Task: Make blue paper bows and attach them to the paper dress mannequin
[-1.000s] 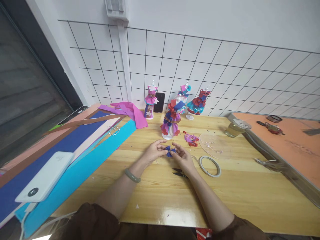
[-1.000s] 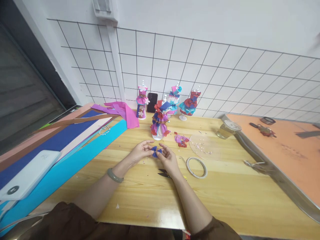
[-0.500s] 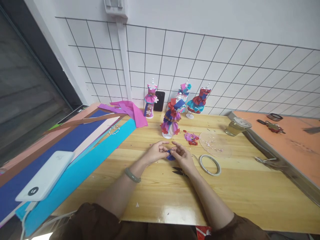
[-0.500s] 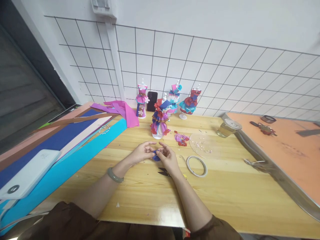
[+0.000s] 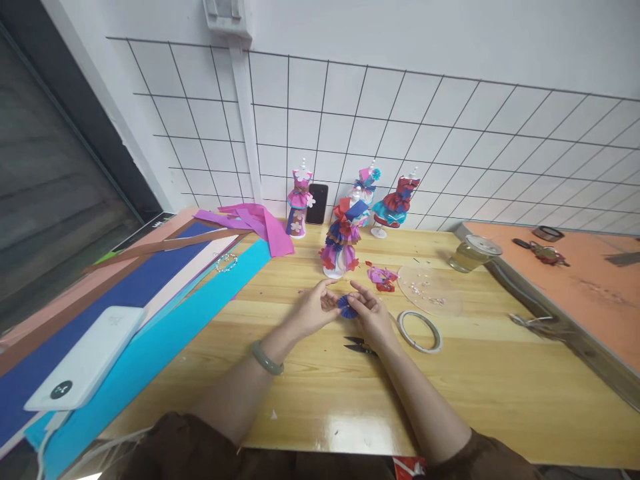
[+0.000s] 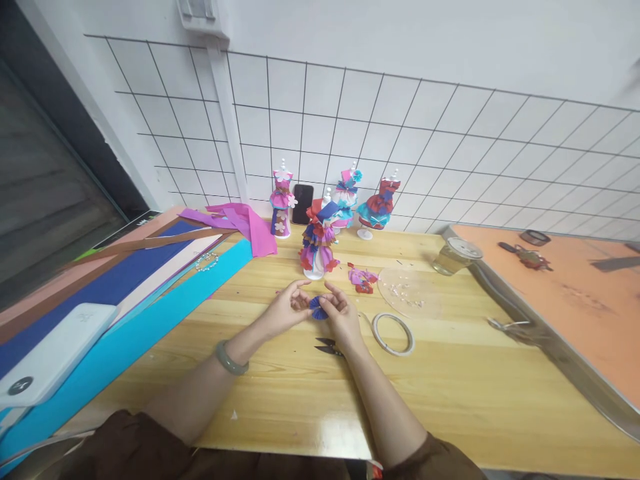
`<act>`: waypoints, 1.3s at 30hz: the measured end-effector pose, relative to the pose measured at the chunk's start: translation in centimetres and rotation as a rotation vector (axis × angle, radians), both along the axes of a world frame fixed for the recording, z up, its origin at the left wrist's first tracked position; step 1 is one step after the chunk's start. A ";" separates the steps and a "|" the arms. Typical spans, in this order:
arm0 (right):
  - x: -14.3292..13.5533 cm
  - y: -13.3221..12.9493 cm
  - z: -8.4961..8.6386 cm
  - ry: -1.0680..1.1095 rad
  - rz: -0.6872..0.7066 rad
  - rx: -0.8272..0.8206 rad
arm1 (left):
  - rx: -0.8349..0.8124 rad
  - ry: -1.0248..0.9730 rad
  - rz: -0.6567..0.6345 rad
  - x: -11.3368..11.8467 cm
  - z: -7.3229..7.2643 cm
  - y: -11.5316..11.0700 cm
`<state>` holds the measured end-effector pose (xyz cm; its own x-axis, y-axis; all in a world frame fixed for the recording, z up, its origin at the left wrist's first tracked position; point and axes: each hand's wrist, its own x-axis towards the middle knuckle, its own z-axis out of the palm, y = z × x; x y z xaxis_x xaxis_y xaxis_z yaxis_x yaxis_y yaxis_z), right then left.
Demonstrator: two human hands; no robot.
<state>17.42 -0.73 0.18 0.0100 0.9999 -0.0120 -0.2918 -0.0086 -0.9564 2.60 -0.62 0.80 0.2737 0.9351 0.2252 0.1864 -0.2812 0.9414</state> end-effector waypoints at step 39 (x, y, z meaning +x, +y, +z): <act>-0.5 -0.4 0.8 -0.086 -0.035 0.060 | 0.468 0.381 0.106 -0.5 0.6 -0.3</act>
